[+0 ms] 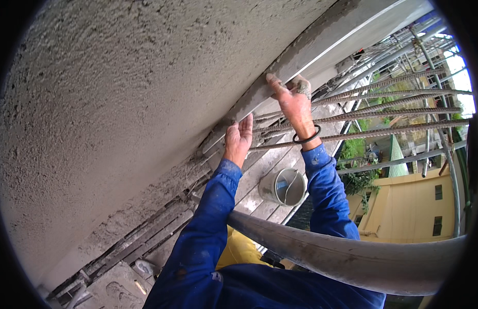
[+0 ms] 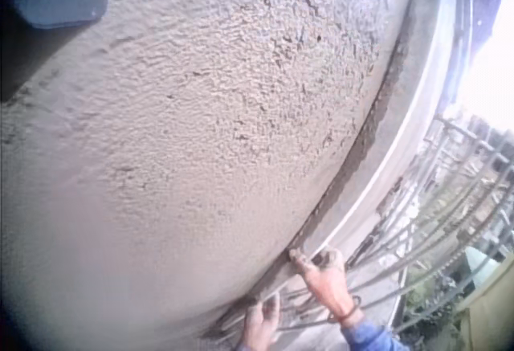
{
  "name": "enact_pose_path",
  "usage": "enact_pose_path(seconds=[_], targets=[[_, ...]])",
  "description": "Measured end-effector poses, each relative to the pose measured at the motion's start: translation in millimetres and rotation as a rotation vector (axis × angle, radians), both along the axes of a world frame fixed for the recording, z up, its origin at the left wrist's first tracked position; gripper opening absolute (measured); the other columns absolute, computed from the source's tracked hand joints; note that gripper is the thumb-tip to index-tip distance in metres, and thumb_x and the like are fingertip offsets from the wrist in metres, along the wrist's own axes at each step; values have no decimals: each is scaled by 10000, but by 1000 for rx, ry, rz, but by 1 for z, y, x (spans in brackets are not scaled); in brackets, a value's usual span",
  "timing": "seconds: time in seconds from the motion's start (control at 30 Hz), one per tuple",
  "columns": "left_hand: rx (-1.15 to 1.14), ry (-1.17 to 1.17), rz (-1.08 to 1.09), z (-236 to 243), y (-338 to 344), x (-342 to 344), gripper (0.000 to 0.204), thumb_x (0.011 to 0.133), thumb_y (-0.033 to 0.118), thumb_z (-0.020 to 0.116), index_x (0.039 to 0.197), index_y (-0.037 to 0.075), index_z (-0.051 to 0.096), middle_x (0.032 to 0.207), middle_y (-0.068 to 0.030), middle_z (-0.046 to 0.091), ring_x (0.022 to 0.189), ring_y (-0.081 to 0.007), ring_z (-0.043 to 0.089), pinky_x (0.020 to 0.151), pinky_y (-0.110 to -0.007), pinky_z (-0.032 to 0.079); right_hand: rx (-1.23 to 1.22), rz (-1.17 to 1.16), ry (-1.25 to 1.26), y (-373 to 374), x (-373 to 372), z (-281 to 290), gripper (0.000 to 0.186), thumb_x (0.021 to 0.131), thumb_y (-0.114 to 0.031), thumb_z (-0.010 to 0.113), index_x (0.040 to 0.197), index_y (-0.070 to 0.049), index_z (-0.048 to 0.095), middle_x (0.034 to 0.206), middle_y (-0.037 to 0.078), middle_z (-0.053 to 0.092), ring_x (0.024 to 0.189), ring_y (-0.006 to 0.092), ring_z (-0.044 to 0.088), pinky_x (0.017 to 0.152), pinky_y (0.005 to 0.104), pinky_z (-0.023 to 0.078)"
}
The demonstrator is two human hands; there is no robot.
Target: The person is plastering a ceiling from a scaffold. They use a long straight edge to level the wet plaster and a trowel to apply additional material to fill gaps. The person works methodically across the surface, smoothing and refining the finish.
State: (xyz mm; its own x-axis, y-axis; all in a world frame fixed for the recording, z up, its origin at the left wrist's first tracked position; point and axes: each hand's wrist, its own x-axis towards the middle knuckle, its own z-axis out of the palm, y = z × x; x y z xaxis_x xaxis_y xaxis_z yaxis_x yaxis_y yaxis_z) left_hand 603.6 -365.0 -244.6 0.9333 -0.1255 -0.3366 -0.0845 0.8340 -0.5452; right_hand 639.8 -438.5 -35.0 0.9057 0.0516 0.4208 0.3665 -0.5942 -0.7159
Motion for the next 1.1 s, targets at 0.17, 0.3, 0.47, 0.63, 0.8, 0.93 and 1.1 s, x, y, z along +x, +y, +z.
enact_pose_path(seconds=[0.17, 0.3, 0.47, 0.63, 0.8, 0.93, 1.1], targets=[[17, 168, 9, -49, 12, -3, 309, 1042, 97, 357, 1160, -116, 547, 1212, -258, 619, 1184, -364, 592, 1048, -490, 502, -82, -8, -86, 30, -24, -40, 354, 830, -279, 791, 731, 7, 609, 543, 91, 578, 458, 159, 508, 471, 338, 405], [31, 266, 47, -112, 9, 9, 295, 1011, 60, 346, 1154, -98, 550, 1206, -246, 624, 1194, -347, 584, 1075, -496, 468, -42, -12, -62, 42, -28, -91, 325, 834, -276, 784, 781, 11, 638, 583, 115, 626, 484, 220, 581, 508, 363, 450], [-98, 225, 84, -129, 14, 17, 274, 954, 10, 374, 1134, -89, 555, 1191, -220, 632, 1168, -315, 589, 1050, -473, 480, -55, 27, 175, 34, -15, -82, 440, 788, -356, 808, 689, 40, 644, 600, 158, 637, 540, 245, 596, 561, 386, 470], [-126, 169, 2, -72, 14, 6, 243, 978, 30, 403, 1103, -99, 567, 1126, -242, 644, 1092, -347, 627, 1017, -495, 507, -94, -50, 122, 29, -21, -28, 421, 791, -325, 822, 662, 27, 631, 547, 74, 586, 503, 149, 501, 509, 337, 418], [38, 148, 73, -47, 8, -6, 285, 1001, 55, 359, 1143, -103, 549, 1187, -266, 619, 1154, -374, 600, 1054, -518, 484, 15, 70, 18, 19, -12, -44, 378, 807, -292, 813, 693, 19, 632, 579, 69, 606, 526, 118, 501, 516, 317, 412], [-95, 133, 97, -58, 13, -6, 299, 1013, 64, 342, 1154, -98, 550, 1191, -266, 622, 1161, -378, 599, 1054, -524, 483, 10, 65, -72, 28, -16, -49, 329, 821, -274, 799, 733, -3, 634, 578, 87, 601, 496, 178, 524, 508, 350, 399], [-66, 288, 95, -74, 19, -5, 289, 991, 58, 381, 1183, -96, 534, 1207, -274, 609, 1167, -407, 583, 1043, -558, 474, -267, -26, -193, 37, -28, -67, 308, 818, -289, 796, 799, -19, 649, 578, 85, 581, 505, 226, 532, 538, 387, 426]])
